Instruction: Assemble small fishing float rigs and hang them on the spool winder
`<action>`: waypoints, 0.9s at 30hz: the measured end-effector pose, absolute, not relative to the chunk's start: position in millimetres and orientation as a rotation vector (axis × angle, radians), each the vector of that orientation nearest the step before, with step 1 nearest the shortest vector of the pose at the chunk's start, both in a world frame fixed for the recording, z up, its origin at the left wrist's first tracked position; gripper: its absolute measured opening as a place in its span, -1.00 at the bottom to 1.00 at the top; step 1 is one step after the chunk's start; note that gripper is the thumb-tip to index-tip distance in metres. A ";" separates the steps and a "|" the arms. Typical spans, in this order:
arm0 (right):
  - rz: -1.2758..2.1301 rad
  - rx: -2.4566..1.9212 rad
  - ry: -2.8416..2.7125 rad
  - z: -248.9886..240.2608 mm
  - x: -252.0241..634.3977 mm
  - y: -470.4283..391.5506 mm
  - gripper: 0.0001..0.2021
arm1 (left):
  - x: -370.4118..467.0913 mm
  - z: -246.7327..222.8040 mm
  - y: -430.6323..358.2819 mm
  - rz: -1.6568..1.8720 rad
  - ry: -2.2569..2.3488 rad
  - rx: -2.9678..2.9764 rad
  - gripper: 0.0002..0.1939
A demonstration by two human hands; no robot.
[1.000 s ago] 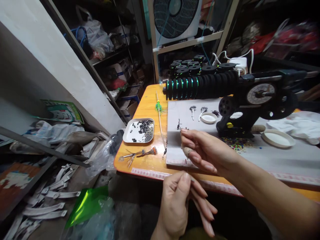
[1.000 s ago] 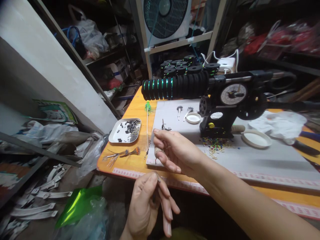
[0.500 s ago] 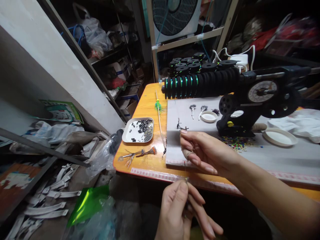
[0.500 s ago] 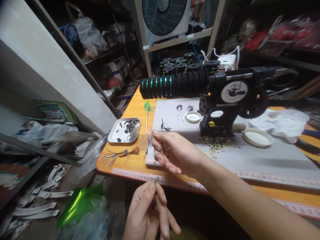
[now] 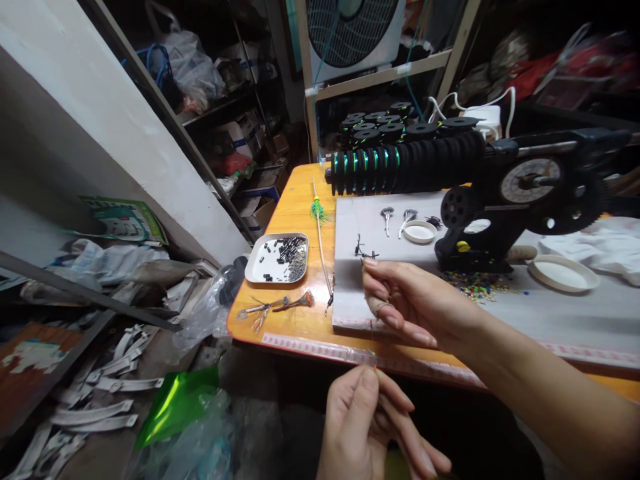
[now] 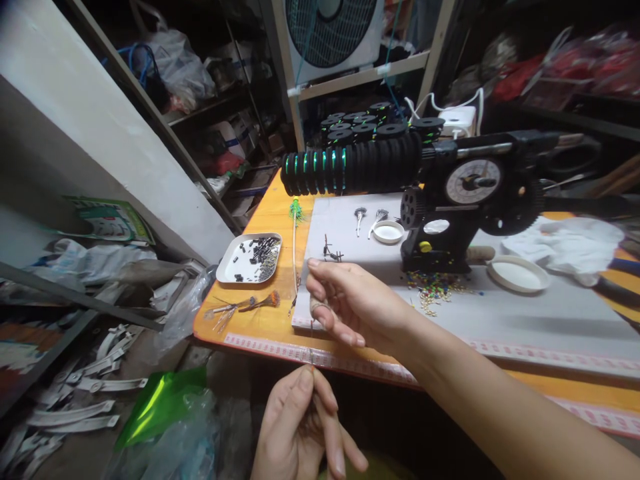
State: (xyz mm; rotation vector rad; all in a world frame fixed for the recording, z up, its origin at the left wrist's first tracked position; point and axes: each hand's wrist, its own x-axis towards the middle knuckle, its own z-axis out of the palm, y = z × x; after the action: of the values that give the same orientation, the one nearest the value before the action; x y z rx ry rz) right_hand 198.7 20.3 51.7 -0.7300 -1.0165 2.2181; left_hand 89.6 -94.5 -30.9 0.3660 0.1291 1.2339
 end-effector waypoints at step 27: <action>1.783 -0.920 -1.629 65.0 208.5 20.3 -0.70 | 40.7 10.3 -39.9 1.290 1.665 1.748 -0.72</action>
State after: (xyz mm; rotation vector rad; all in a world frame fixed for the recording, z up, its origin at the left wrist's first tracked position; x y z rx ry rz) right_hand 208.5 20.3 65.0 -0.9199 -1.6292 1.7827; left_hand 40.7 -39.9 10.3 1.7484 1.6650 1.2899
